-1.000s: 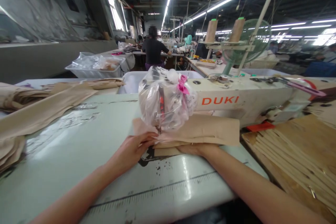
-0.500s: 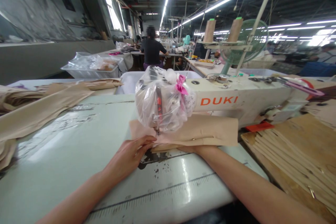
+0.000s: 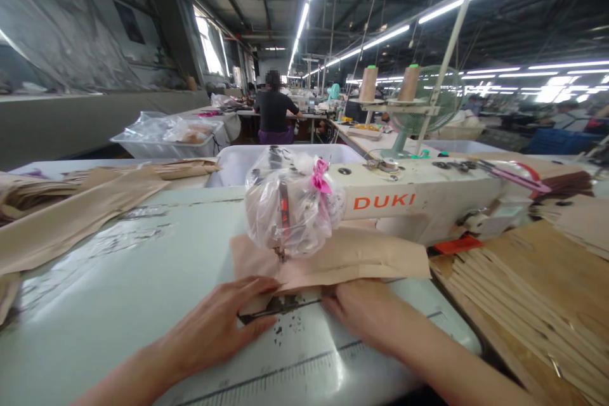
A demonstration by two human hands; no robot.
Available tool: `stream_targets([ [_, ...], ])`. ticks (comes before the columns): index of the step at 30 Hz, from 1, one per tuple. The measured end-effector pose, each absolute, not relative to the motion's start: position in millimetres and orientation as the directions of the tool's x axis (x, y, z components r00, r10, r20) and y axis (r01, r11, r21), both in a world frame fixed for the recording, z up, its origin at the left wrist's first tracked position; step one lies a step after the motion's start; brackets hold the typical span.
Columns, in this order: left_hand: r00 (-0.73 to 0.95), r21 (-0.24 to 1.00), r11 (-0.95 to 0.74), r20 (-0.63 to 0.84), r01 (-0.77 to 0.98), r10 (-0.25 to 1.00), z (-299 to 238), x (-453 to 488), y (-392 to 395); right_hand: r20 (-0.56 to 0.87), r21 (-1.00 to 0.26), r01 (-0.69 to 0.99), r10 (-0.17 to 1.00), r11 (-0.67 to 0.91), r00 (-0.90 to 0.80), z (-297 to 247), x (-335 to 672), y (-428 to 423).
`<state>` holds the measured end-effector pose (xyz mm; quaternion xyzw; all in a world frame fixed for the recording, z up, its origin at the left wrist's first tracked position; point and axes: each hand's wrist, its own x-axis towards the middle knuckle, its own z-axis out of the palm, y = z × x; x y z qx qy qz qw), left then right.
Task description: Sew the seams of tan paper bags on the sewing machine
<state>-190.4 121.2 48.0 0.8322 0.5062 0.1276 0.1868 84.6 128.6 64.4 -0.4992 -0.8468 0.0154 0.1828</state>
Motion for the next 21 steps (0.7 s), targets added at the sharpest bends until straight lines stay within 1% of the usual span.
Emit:
stream_targets([
  [2,0.505,0.376,-0.475,0.019,0.796,0.863,46,-196,115,0.221,-0.133,0.873,0.872,0.470,-0.436,73,79,101],
  [4,0.547,0.309,-0.537,0.060,0.785,0.835,41,-200,110,0.249,-0.101,0.865,0.854,0.491,-0.456,70,68,86],
  [6,0.583,0.229,-0.592,0.113,0.772,0.804,34,-203,108,0.317,-0.104,0.821,0.802,0.561,-0.507,55,57,88],
  [7,0.601,0.187,-0.615,0.133,0.766,0.788,30,-204,108,0.323,-0.109,0.802,0.785,0.587,-0.529,46,54,94],
  [10,0.620,0.084,-0.639,0.177,0.765,0.765,19,-202,115,0.249,-0.184,0.781,0.797,0.596,-0.550,23,53,122],
  [13,0.608,0.059,-0.633,0.223,0.772,0.762,14,-196,124,0.191,-0.234,0.772,0.806,0.591,-0.560,27,64,141],
  [16,0.577,0.075,-0.609,0.243,0.790,0.779,13,-192,127,0.139,-0.225,0.759,0.791,0.611,-0.596,71,79,140],
  [17,0.567,0.075,-0.599,0.247,0.797,0.785,13,-191,126,0.155,-0.217,0.759,0.789,0.614,-0.594,95,85,138],
  [18,0.558,0.071,-0.590,0.252,0.804,0.791,13,-190,125,0.195,-0.218,0.778,0.807,0.590,-0.557,122,90,137],
  [19,0.551,0.064,-0.583,0.254,0.810,0.795,13,-190,124,0.298,-0.204,0.794,0.809,0.573,-0.507,151,94,138],
  [20,0.549,0.057,-0.578,0.251,0.814,0.798,13,-189,124,0.489,-0.158,0.791,0.743,0.591,-0.457,181,98,143],
  [21,0.549,0.049,-0.575,0.246,0.816,0.799,13,-189,123,0.645,-0.074,0.787,0.632,0.612,-0.430,209,99,152],
])
